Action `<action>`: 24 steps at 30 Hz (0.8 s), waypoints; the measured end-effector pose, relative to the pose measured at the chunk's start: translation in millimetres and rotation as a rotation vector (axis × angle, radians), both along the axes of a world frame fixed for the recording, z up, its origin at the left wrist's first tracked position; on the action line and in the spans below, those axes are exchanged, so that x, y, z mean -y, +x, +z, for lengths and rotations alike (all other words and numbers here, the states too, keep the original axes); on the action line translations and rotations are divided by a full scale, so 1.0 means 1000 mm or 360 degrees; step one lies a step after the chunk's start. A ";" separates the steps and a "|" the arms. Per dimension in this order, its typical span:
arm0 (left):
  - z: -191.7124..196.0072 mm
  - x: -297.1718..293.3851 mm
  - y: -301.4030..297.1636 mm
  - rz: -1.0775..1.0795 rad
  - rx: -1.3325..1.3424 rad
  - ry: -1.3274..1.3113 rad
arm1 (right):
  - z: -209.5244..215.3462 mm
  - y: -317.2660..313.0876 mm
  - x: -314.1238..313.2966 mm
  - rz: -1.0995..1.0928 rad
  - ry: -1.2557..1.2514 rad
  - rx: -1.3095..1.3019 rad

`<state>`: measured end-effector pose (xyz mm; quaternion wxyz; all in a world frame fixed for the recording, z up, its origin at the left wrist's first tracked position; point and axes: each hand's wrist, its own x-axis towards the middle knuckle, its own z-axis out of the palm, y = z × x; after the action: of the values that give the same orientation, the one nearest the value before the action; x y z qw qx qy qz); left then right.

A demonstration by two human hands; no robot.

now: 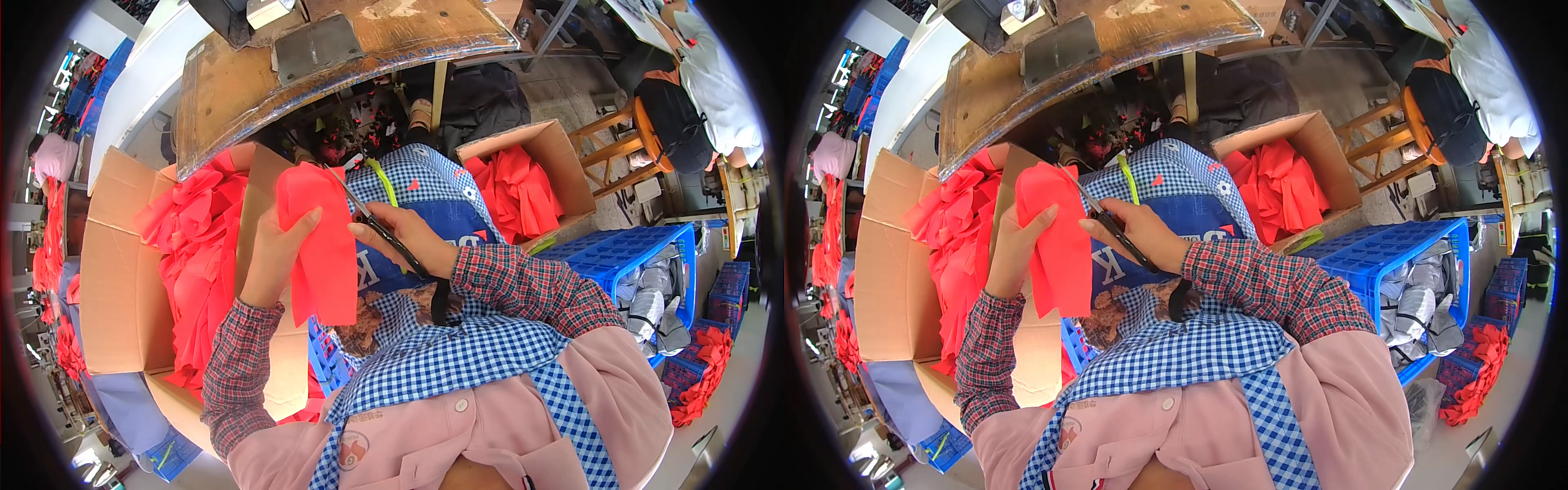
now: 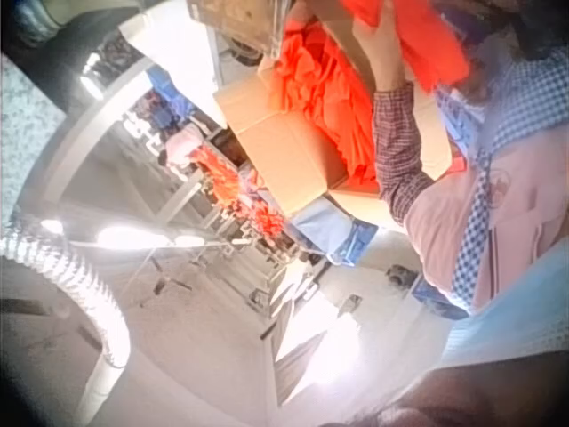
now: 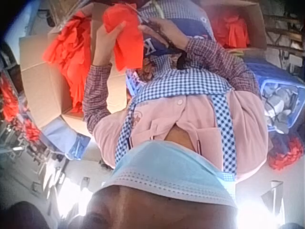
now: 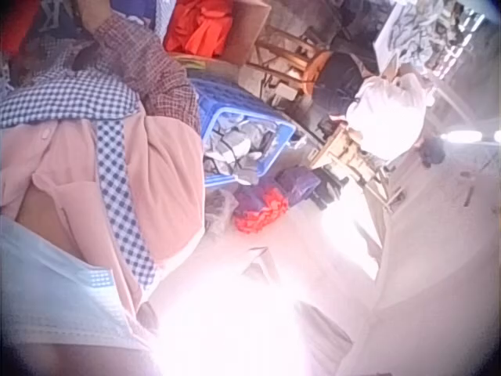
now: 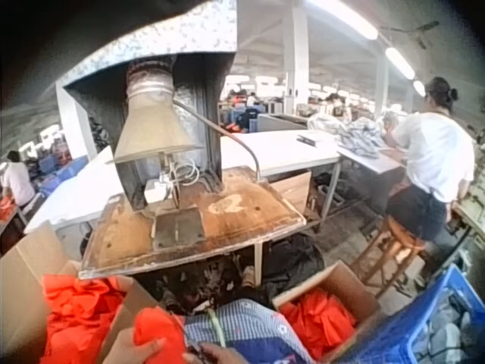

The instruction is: Cutting and processing red fabric pieces at a workstation using scissors.

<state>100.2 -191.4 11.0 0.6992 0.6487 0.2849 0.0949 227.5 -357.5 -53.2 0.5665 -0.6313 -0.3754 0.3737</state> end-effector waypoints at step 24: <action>0.015 -0.031 0.015 0.0056 0.0053 0.0029 | 0.020 0.029 0.015 -0.0033 -0.0171 -0.0658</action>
<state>115.3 -159.9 26.3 0.6961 0.6484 0.2837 0.1208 256.8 -373.0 -33.0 0.6008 -0.5742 -0.2244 0.5088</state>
